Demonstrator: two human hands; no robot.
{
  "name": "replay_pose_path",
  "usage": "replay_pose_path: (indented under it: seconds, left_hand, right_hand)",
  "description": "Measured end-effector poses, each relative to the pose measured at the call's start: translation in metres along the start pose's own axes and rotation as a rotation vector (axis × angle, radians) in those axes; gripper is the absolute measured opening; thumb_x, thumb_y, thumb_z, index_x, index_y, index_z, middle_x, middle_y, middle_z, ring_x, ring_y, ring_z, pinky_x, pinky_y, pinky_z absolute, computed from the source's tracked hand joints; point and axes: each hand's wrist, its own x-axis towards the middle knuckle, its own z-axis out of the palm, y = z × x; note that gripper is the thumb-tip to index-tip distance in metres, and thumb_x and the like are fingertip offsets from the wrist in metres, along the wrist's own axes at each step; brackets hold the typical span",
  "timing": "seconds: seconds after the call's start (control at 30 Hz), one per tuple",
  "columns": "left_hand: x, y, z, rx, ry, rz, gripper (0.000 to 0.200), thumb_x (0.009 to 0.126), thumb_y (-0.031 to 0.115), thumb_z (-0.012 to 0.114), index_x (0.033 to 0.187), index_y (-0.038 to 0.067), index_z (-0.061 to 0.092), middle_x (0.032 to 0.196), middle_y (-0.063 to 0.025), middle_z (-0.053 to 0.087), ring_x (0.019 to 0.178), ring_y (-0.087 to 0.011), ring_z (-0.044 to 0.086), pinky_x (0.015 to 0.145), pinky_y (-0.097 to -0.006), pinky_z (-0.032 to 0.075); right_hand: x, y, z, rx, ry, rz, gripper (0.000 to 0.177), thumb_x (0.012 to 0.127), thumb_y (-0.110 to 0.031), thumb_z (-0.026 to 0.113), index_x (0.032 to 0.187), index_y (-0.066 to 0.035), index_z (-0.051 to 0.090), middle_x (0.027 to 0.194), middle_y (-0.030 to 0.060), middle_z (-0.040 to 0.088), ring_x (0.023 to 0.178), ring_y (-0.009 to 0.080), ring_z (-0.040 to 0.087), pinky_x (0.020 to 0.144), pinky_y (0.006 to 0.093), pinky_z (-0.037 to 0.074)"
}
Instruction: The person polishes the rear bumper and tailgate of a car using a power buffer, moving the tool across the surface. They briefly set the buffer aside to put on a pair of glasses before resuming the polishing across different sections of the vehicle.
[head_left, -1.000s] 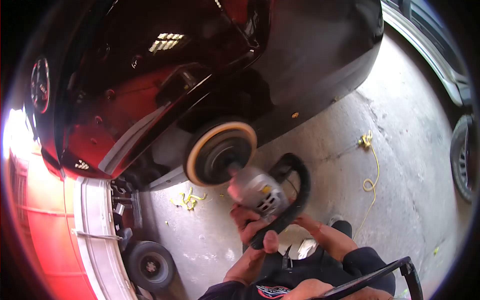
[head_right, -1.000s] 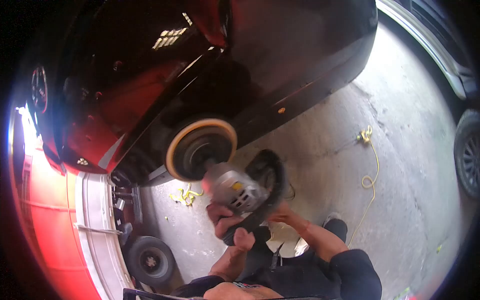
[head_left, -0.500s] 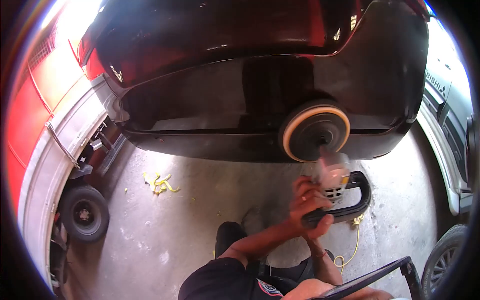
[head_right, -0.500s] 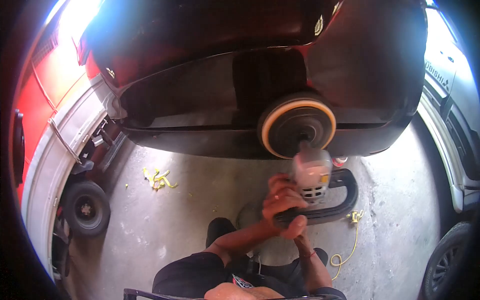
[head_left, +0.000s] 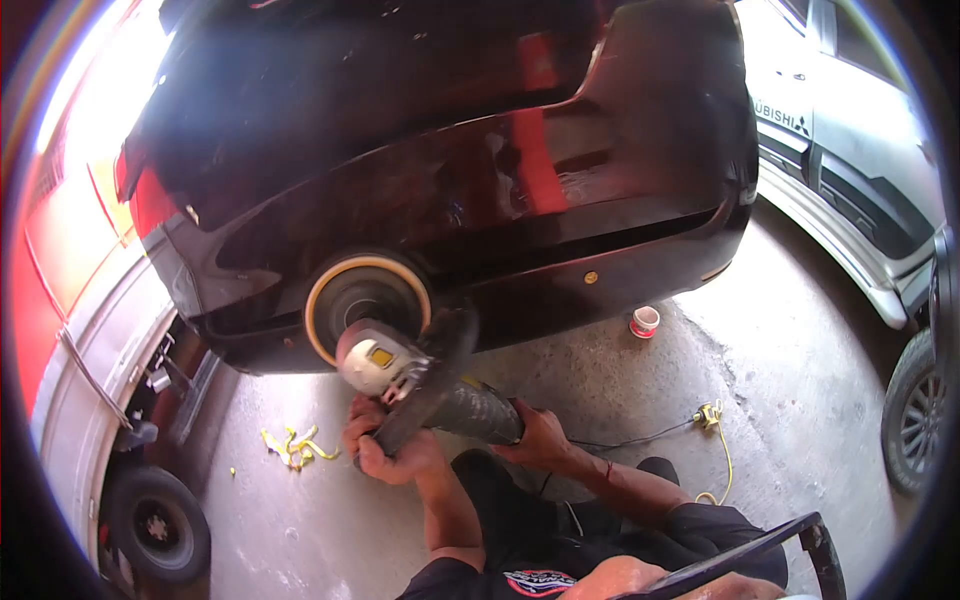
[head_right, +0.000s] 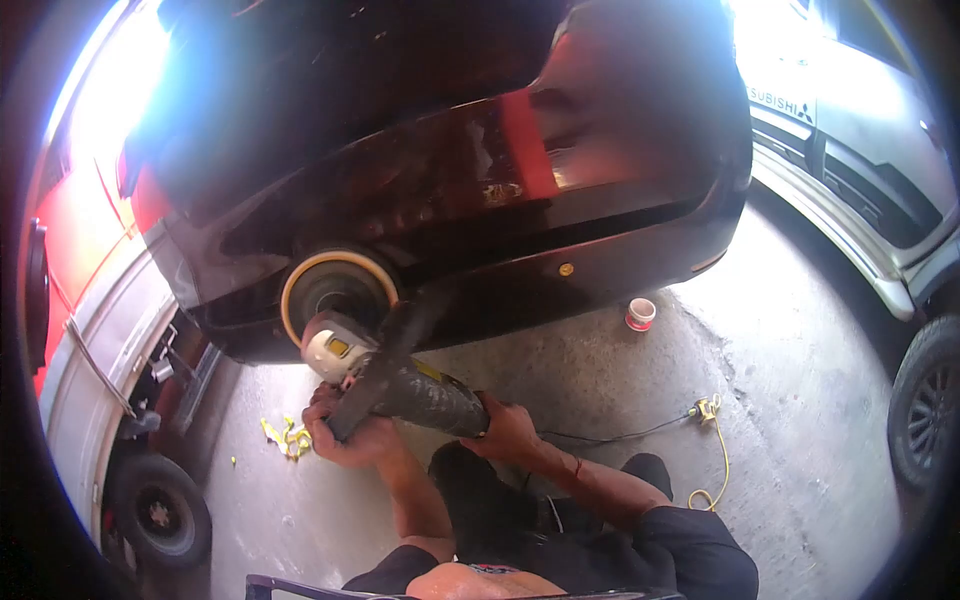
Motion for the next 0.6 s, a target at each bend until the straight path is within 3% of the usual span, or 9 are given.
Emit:
replay_pose_path:
  seconds: [0.07,0.2,0.27,0.33,0.47,0.53,0.6]
  left_hand:
    - [0.006,-0.007,0.001,-0.107,0.105,0.012,0.027,0.088,0.029,0.046,0.077,0.005,0.050,0.073,-0.0094,0.047,0.085,-0.0298,0.054,0.072,-0.0415,0.048]
    - [-0.019,0.004,0.032,0.000,-0.032,-0.028,0.034,0.089,0.035,0.051,0.075,0.004,0.051,0.072,-0.0085,0.047,0.076,-0.0227,0.050,0.075,-0.0381,0.043]
    - [-0.037,0.005,0.048,0.108,-0.319,0.051,0.037,0.091,0.038,0.057,0.077,0.004,0.056,0.072,-0.0085,0.053,0.073,-0.0226,0.052,0.073,-0.0387,0.043]
    - [-0.050,0.006,0.068,0.093,-0.404,0.036,0.038,0.091,0.039,0.059,0.078,0.003,0.059,0.072,-0.0077,0.055,0.073,-0.0225,0.053,0.073,-0.0389,0.043]
    - [-0.071,0.006,0.109,0.069,-0.653,0.054,0.032,0.086,0.034,0.063,0.081,0.002,0.068,0.071,-0.0065,0.062,0.070,-0.0224,0.056,0.072,-0.0369,0.044]
    - [-0.084,0.003,0.131,0.036,-0.753,0.075,0.026,0.079,0.027,0.064,0.082,0.002,0.072,0.070,-0.0051,0.063,0.066,-0.0210,0.056,0.072,-0.0343,0.045]
    - [-0.096,-0.001,0.150,0.026,-0.833,0.080,0.027,0.084,0.028,0.062,0.083,0.001,0.068,0.071,-0.0072,0.062,0.067,-0.0219,0.056,0.069,-0.0366,0.045]
  right_hand:
    - [0.004,-0.003,-0.006,-0.001,0.005,-0.042,0.070,0.070,-0.036,0.082,0.128,-0.006,0.056,0.100,0.0223,0.071,0.096,0.0433,0.067,0.083,0.0490,0.054]
    - [-0.008,0.020,-0.008,0.043,0.006,0.011,0.071,0.071,-0.035,0.083,0.127,-0.003,0.055,0.101,0.0227,0.071,0.097,0.0412,0.069,0.084,0.0468,0.054]
    - [-0.017,0.044,-0.003,0.077,0.040,0.036,0.070,0.072,-0.033,0.084,0.127,-0.001,0.056,0.101,0.0222,0.072,0.098,0.0388,0.070,0.085,0.0441,0.055]
    - [-0.030,0.053,-0.008,0.270,0.183,-0.015,0.068,0.072,-0.027,0.085,0.129,-0.003,0.057,0.106,0.0162,0.073,0.101,0.0259,0.072,0.088,0.0386,0.054]
    - [-0.049,0.073,-0.037,0.429,0.222,0.003,0.072,0.070,-0.032,0.086,0.128,-0.001,0.056,0.108,0.0198,0.072,0.104,0.0311,0.071,0.089,0.0405,0.054]
    - [-0.053,0.082,-0.054,0.491,0.260,0.052,0.070,0.070,-0.027,0.086,0.128,-0.001,0.058,0.110,0.0169,0.072,0.105,0.0243,0.070,0.090,0.0378,0.054]
    - [-0.057,0.097,-0.065,0.503,0.290,0.063,0.069,0.070,-0.026,0.086,0.129,-0.002,0.057,0.111,0.0168,0.072,0.105,0.0242,0.070,0.091,0.0375,0.053]
